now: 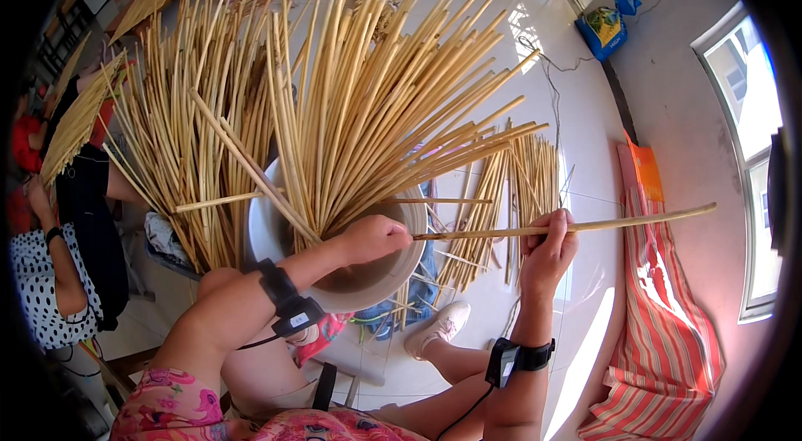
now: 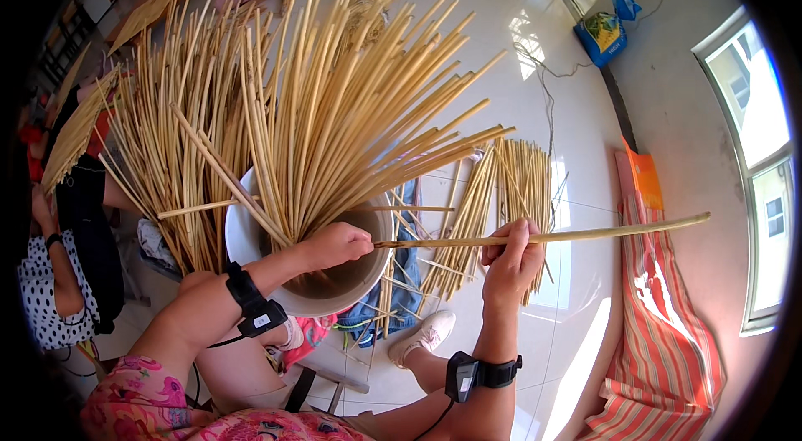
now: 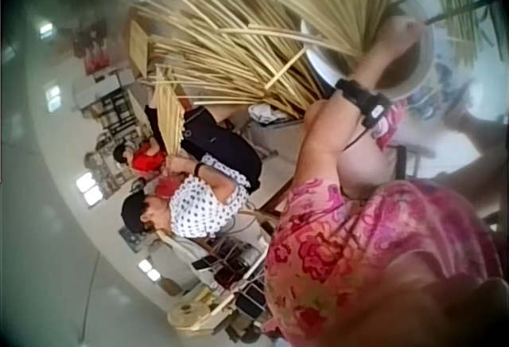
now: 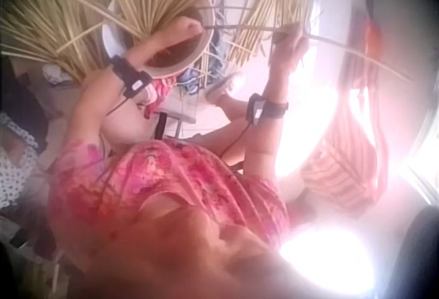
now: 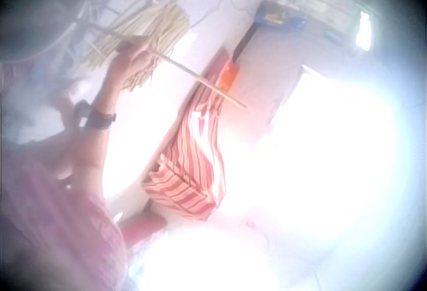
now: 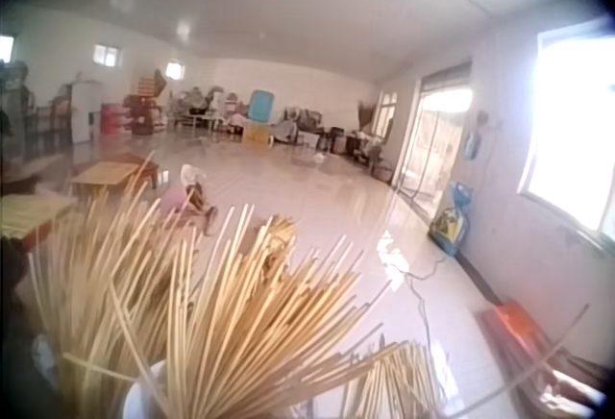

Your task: The person selects long dry stalks from a container and weaves them together to form a mat-like structure.

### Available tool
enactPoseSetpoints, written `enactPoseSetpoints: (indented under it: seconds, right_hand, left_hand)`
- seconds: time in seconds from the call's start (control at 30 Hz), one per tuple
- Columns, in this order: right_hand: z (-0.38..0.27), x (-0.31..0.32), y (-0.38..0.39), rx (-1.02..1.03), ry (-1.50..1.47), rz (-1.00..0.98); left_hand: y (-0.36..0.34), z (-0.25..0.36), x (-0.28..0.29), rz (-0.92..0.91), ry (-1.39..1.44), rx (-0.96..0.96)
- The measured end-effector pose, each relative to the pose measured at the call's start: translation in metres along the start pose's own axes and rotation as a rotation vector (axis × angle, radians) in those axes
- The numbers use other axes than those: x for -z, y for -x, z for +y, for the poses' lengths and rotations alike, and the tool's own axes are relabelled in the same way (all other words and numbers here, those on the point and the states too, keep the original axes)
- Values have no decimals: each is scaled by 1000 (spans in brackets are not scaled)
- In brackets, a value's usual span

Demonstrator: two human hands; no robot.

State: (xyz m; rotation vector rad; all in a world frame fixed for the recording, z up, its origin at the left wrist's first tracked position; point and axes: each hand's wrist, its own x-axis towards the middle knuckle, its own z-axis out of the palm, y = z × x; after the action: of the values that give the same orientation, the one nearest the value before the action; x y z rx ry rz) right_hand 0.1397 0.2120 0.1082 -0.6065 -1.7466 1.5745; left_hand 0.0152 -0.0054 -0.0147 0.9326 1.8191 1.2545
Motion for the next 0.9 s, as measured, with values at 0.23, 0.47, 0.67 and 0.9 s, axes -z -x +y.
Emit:
enactPoseSetpoints:
  seconds: [0.23,0.47,0.67,0.9]
  right_hand:
    - [-4,12,-7,4,-40,6]
    - [-8,9,0,-7,-46,-89]
    - [-6,7,3,10,-70,-165]
    - [-8,12,-1,35,-109,-149]
  left_hand:
    - [2,14,6,-183,371,-27]
    - [0,14,4,-131,382,83]
    - [-1,-2,9,-172,413,74]
    - [1,14,12,-215,487,180]
